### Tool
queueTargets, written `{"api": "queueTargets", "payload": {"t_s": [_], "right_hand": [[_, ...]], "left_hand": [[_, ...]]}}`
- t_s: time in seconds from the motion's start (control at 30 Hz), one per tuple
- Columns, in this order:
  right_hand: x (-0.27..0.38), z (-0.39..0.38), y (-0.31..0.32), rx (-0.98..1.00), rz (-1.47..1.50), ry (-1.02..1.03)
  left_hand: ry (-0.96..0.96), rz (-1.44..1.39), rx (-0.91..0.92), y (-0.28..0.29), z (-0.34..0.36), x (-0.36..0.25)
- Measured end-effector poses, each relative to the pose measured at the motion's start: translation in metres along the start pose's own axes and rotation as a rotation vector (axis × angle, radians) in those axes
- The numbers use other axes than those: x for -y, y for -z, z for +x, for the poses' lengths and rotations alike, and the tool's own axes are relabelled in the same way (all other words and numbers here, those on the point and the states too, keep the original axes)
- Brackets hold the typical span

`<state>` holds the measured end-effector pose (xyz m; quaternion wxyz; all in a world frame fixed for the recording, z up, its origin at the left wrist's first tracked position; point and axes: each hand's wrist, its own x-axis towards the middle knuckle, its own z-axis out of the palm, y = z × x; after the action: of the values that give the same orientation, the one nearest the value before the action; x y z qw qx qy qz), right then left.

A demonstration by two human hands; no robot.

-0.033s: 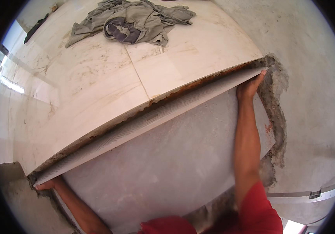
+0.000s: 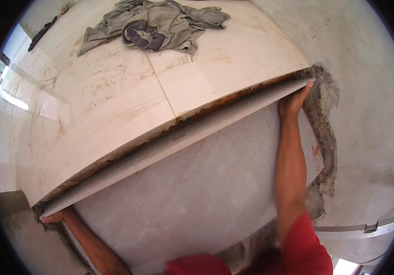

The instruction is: The person uses a hammer and a chisel-like tool to clear debris from a step, then places a long curved tile against the riser to check the fit before removing it.

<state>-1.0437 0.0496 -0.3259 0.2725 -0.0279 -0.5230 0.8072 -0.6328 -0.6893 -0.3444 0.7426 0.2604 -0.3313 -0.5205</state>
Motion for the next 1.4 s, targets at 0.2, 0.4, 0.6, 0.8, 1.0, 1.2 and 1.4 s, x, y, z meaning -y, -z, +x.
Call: {"api": "queueTargets", "payload": {"t_s": [0.2, 0.4, 0.6, 0.8, 1.0, 1.2, 1.4], "right_hand": [[-0.002, 0.002, -0.008, -0.080, -0.086, 0.011], [-0.003, 0.007, -0.015, -0.144, -0.315, -0.012], [-0.007, 0.008, -0.015, -0.208, -0.437, 0.040], [-0.006, 0.023, -0.002, -0.243, -0.468, 0.094], [-0.019, 0.030, 0.007, -0.308, -0.564, 0.178], [-0.014, 0.023, 0.003, -0.339, -0.674, 0.130], [-0.007, 0.025, 0.006, -0.329, -0.754, 0.106]], "left_hand": [[-0.135, 0.171, 0.054, -0.003, 0.009, -0.006], [-0.118, 0.269, 0.045, -0.009, 0.019, -0.013], [-0.106, 0.380, 0.091, -0.022, 0.010, -0.022], [-0.088, 0.464, 0.111, -0.027, -0.012, -0.024], [-0.038, 0.555, 0.134, -0.034, -0.032, -0.024], [-0.002, 0.598, 0.157, -0.037, -0.046, -0.028], [0.019, 0.617, 0.184, -0.041, -0.056, -0.033]]}}
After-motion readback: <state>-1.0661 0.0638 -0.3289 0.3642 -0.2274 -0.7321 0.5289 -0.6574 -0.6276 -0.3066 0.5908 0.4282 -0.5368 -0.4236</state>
